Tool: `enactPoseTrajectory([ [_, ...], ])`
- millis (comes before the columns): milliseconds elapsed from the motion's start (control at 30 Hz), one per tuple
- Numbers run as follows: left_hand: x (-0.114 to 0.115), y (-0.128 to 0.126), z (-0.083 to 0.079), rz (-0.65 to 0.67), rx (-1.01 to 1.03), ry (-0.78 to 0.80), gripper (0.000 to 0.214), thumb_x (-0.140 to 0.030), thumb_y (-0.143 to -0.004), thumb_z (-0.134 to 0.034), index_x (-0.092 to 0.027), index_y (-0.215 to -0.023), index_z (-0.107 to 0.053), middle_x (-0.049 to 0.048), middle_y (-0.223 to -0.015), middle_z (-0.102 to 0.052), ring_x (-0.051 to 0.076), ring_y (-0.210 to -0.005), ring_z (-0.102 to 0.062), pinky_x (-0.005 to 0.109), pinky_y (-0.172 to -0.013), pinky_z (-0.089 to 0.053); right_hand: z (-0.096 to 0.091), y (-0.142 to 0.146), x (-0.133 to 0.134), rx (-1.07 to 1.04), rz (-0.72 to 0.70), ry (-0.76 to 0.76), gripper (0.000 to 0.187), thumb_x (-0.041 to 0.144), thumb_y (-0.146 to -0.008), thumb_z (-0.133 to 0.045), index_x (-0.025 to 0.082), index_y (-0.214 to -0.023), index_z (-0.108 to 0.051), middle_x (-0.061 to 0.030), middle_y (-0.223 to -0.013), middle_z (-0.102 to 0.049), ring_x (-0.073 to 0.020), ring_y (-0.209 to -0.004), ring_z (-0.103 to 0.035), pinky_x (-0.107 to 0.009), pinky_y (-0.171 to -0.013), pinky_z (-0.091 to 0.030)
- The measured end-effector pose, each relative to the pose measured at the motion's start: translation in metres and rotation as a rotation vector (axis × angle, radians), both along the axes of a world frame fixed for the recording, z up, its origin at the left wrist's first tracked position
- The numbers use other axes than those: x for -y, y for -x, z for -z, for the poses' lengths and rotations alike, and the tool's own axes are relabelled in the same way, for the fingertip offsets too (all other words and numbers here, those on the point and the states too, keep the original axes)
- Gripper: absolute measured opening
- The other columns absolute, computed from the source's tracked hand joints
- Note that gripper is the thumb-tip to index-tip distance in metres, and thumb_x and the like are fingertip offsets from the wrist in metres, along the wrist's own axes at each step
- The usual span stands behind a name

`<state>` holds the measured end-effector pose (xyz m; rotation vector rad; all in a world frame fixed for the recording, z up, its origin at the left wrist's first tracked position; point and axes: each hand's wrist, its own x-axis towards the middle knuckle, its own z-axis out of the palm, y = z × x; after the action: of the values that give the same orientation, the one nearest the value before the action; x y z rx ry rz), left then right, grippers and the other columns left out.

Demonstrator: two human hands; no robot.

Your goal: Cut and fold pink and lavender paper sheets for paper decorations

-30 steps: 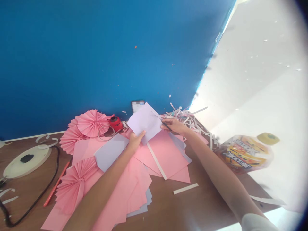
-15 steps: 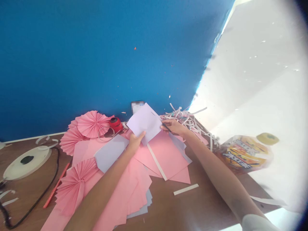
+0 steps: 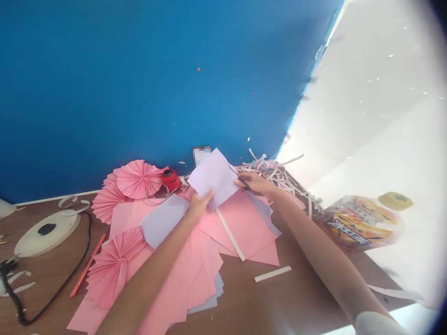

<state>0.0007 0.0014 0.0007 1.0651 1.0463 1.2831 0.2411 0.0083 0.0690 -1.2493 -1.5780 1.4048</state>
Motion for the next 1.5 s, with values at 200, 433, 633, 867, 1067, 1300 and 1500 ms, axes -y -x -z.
enactPoseTrajectory([
  [200, 0.002, -0.001, 0.000, 0.034, -0.046, -0.010, 0.045, -0.037, -0.063, -0.080, -0.015, -0.101, -0.070, 0.0108, -0.111, -0.070, 0.025, -0.104, -0.064, 0.036, -0.092, -0.050, 0.004, 0.002, 0.000, -0.085, -0.018, -0.001, 0.035, 0.045, -0.069, -0.073, 0.019, -0.092, -0.065, -0.0014, -0.080, -0.063, -0.0112, -0.066, -0.056, -0.021, -0.051, -0.038],
  [433, -0.003, 0.001, 0.007, 0.056, -0.113, -0.011, 0.051, -0.040, -0.063, -0.079, -0.013, -0.105, -0.068, 0.0139, -0.110, -0.069, 0.027, -0.103, -0.065, 0.039, -0.090, -0.050, -0.014, 0.003, 0.009, -0.116, -0.015, 0.082, 0.039, 0.051, -0.070, -0.071, 0.019, -0.092, -0.064, -0.0037, -0.087, -0.062, -0.0134, -0.073, -0.055, -0.021, -0.054, -0.042],
  [633, -0.002, 0.002, 0.003, 0.056, -0.095, 0.003, 0.049, -0.041, -0.062, -0.080, -0.012, -0.101, -0.070, 0.0144, -0.108, -0.070, 0.027, -0.099, -0.066, 0.036, -0.086, -0.051, -0.021, -0.016, 0.011, 0.059, -0.142, 0.105, 0.038, 0.052, -0.076, -0.065, 0.022, -0.099, -0.066, -0.0045, -0.098, -0.061, -0.0141, -0.077, -0.057, -0.021, -0.057, -0.047],
  [867, 0.003, 0.000, 0.000, 0.106, -0.104, 0.021, 0.047, -0.040, -0.060, -0.081, -0.012, -0.097, -0.071, 0.0135, -0.107, -0.070, 0.027, -0.096, -0.066, 0.035, -0.083, -0.052, -0.023, -0.016, 0.015, 0.087, -0.196, 0.101, 0.048, 0.051, -0.082, -0.059, 0.028, -0.124, -0.058, -0.0059, -0.128, -0.055, -0.0233, -0.120, -0.047, -0.028, -0.084, -0.051],
  [1067, 0.004, 0.000, -0.001, 0.109, -0.098, 0.086, 0.040, -0.037, -0.060, -0.080, -0.013, -0.090, -0.069, 0.0120, -0.097, -0.073, 0.025, -0.083, -0.068, 0.034, -0.073, -0.054, -0.020, -0.004, 0.013, 0.000, -0.094, 0.081, 0.040, 0.044, -0.077, -0.067, 0.026, -0.113, -0.063, -0.0050, -0.118, -0.063, -0.0234, -0.112, -0.055, -0.031, -0.087, -0.050],
  [1300, 0.002, 0.000, -0.001, 0.073, -0.053, 0.082, 0.042, -0.031, -0.057, -0.079, -0.014, -0.093, -0.067, 0.0095, -0.093, -0.073, 0.025, -0.080, -0.068, 0.036, -0.073, -0.053, -0.006, 0.004, 0.008, -0.132, -0.070, 0.059, 0.036, 0.043, -0.078, -0.068, 0.026, -0.110, -0.064, -0.0047, -0.112, -0.066, -0.0231, -0.102, -0.060, -0.036, -0.087, -0.049],
  [1500, 0.003, 0.001, -0.001, 0.083, -0.034, 0.077, 0.038, -0.031, -0.058, -0.078, -0.014, -0.090, -0.068, 0.0097, -0.092, -0.073, 0.025, -0.081, -0.068, 0.037, -0.076, -0.053, -0.005, 0.010, 0.010, -0.118, -0.003, 0.018, 0.040, 0.037, -0.075, -0.071, 0.024, -0.111, -0.064, -0.0044, -0.107, -0.067, -0.0221, -0.100, -0.060, -0.035, -0.089, -0.048],
])
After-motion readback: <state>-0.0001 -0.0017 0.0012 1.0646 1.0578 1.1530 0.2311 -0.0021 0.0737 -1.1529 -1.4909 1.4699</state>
